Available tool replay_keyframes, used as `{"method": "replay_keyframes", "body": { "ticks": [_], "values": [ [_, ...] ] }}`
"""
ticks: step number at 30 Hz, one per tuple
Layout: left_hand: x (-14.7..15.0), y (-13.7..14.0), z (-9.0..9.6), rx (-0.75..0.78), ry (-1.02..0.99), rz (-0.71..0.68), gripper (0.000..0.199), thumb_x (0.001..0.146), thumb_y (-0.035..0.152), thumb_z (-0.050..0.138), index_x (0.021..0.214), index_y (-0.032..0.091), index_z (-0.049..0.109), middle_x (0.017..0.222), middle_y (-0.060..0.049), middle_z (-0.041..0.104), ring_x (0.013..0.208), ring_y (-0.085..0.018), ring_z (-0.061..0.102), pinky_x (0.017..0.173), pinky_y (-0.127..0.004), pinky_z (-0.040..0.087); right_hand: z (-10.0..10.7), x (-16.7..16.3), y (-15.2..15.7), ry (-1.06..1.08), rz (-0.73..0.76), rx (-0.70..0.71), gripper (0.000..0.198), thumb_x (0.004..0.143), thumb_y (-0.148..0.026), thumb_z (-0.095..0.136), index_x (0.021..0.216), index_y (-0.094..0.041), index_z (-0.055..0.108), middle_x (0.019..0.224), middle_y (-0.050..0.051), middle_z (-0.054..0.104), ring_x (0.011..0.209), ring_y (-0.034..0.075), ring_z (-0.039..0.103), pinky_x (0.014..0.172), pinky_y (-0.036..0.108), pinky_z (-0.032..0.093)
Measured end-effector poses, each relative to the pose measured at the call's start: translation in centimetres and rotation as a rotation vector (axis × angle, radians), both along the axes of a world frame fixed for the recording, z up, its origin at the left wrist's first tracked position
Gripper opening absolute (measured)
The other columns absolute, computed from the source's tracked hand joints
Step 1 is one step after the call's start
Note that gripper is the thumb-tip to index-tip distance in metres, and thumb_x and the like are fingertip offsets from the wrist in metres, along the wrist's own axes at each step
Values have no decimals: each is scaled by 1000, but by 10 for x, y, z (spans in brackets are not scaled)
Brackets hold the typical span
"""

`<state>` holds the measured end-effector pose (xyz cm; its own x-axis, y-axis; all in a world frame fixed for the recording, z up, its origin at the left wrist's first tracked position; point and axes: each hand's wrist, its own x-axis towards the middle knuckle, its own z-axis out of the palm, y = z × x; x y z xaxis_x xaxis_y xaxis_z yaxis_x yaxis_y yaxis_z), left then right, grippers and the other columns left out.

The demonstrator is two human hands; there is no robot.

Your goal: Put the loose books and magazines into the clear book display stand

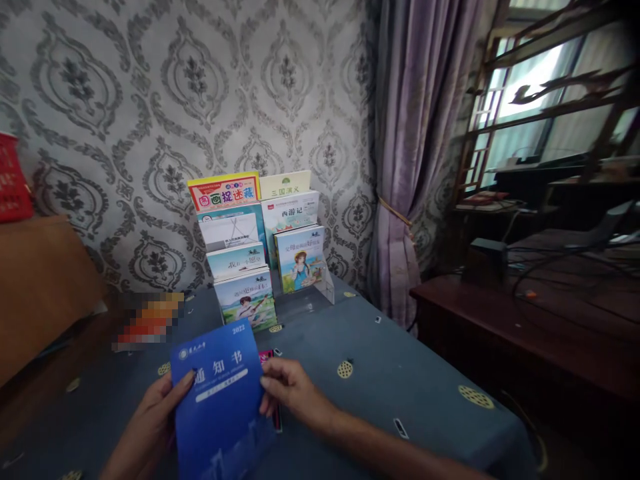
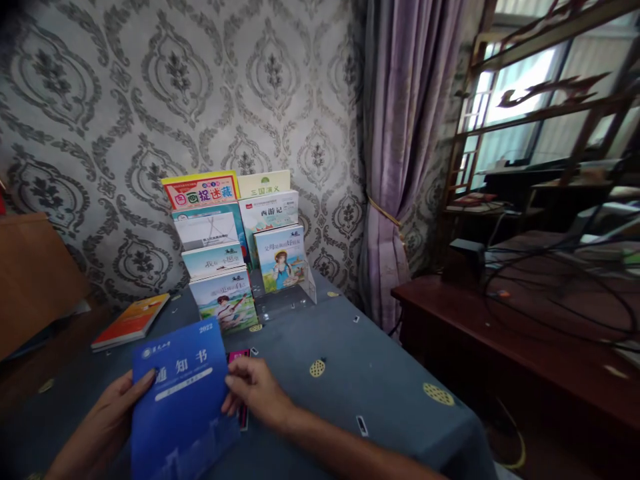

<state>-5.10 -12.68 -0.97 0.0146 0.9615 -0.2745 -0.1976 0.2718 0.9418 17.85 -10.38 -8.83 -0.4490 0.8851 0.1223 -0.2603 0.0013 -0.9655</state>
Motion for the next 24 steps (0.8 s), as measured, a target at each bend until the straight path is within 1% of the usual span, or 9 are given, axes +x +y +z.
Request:
{"method": "replay_keyframes", "body": {
  "ticks": [3,6,9,12,15,17,20,22,24],
  "values": [
    [16,12,1,77,12,-71,61,57,51,91,104,16,73,100,-10,80,87,-30,76,72,-35,60,18,23,8,11,-45,45,59,68,-72,74,83,-20,52,60,-3,65,52,11,60,56,25,48],
    [37,25,2,138,42,-194,59,64,51,88,108,16,72,100,-9,79,82,-27,74,76,-35,59,30,45,18,36,-160,104,52,73,-66,75,81,-20,54,62,-2,67,56,11,61,61,26,49],
    [60,39,2,214,95,-326,55,69,53,83,108,16,73,99,-9,79,83,-26,73,80,-37,57,36,68,30,36,-274,182,48,77,-63,74,81,-19,57,66,-1,68,60,12,62,65,27,50],
    [82,55,1,335,233,-390,51,72,56,78,101,14,74,99,-9,78,89,-28,70,86,-38,55,35,89,45,33,-344,243,45,78,-62,74,83,-19,60,68,0,68,64,13,63,69,29,52],
    [100,74,5,559,430,-371,42,75,53,71,92,14,75,97,-9,76,94,-28,67,90,-36,51,37,108,63,42,-421,298,44,78,-61,75,84,-20,60,71,-1,68,67,14,64,73,32,54],
    [113,90,13,714,585,-338,38,82,49,62,92,15,73,92,-7,75,89,-26,65,84,-34,50,46,120,78,48,-487,344,44,76,-61,76,84,-21,60,74,-1,68,69,15,65,75,33,55],
    [135,114,37,906,833,-281,33,91,39,48,90,14,70,76,-4,68,71,-20,58,68,-29,44,70,141,105,51,-564,432,45,75,-61,77,86,-22,59,77,0,69,72,15,66,78,34,55],
    [152,128,56,994,998,-188,28,92,31,47,87,15,69,70,-2,65,67,-18,55,65,-28,40,88,154,125,72,-596,502,44,74,-60,77,86,-22,58,77,-1,68,73,15,66,79,33,55],
    [168,139,73,1038,1129,-113,24,92,25,48,90,14,70,74,-4,68,69,-18,58,67,-28,40,102,166,144,92,-615,558,42,75,-58,77,87,-23,58,78,-1,66,73,14,65,79,33,55]
  ]
}}
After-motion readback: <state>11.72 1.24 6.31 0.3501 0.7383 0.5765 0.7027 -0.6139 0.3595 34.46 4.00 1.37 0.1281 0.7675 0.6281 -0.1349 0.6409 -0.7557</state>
